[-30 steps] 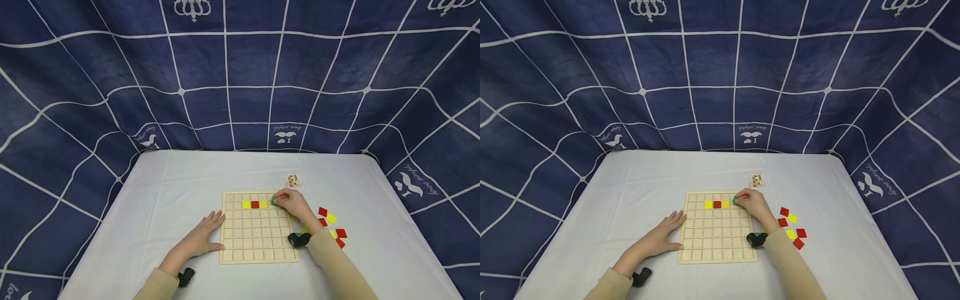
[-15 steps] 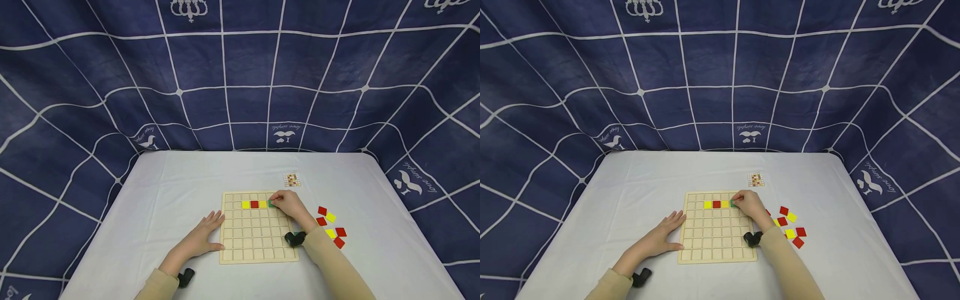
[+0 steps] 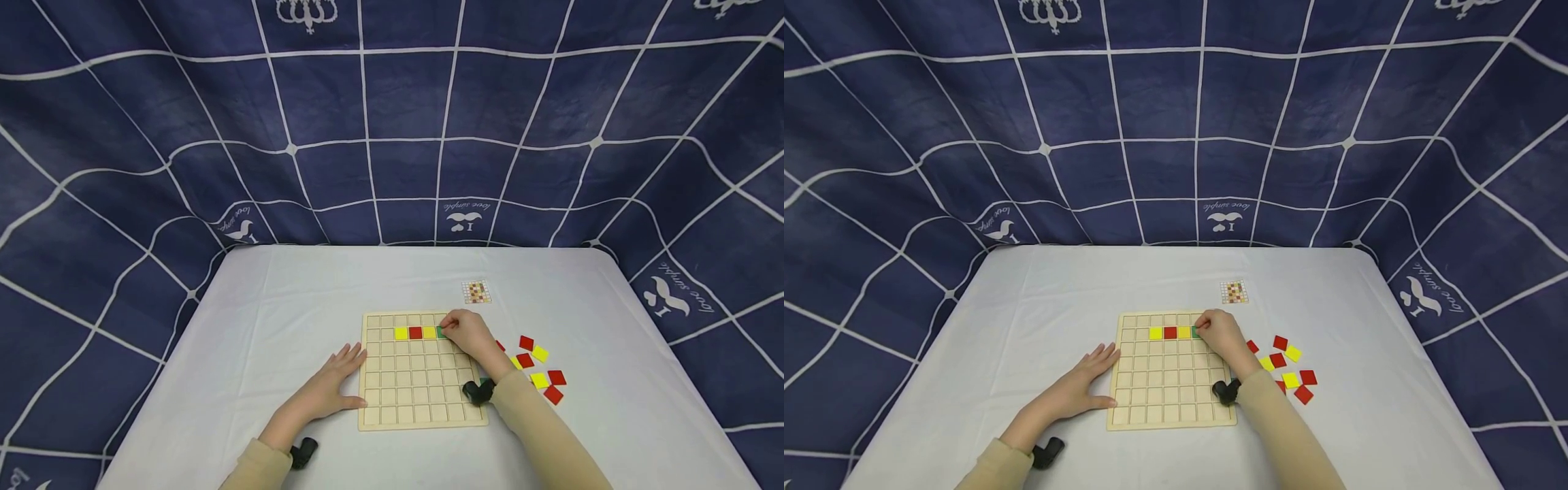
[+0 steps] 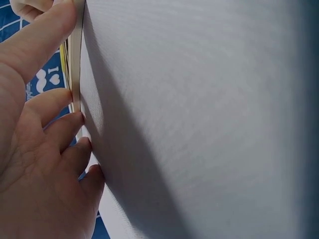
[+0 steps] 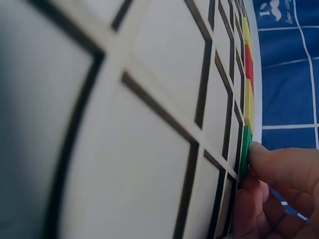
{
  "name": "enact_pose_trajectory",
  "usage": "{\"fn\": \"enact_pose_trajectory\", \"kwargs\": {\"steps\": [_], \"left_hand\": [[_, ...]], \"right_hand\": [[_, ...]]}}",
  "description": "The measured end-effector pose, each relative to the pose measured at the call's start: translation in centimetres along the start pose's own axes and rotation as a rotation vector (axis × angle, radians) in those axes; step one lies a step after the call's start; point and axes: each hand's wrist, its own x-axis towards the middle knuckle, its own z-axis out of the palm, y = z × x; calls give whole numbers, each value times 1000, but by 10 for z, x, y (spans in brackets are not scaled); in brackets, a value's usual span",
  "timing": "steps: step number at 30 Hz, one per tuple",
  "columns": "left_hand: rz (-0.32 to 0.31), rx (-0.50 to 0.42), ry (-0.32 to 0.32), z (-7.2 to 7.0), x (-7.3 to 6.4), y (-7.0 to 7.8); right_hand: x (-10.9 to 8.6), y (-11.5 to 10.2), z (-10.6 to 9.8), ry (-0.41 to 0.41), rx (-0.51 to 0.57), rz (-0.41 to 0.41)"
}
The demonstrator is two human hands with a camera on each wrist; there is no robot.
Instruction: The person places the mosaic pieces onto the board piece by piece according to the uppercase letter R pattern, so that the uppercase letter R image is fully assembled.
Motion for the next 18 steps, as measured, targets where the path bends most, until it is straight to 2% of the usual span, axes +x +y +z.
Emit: {"fn": "enact_pose_trajectory", "kwargs": {"steps": [6, 12, 18], "left_hand": [[11, -12, -2, -2, -1, -1], [22, -12, -4, -1, -1, -2], [23, -6, -1, -2, -2, -2]], "right_hand": [[-3, 6, -13, 0, 85, 42], [-10, 28, -40, 15, 150, 105], [-21, 51, -61, 30, 115, 186]]}}
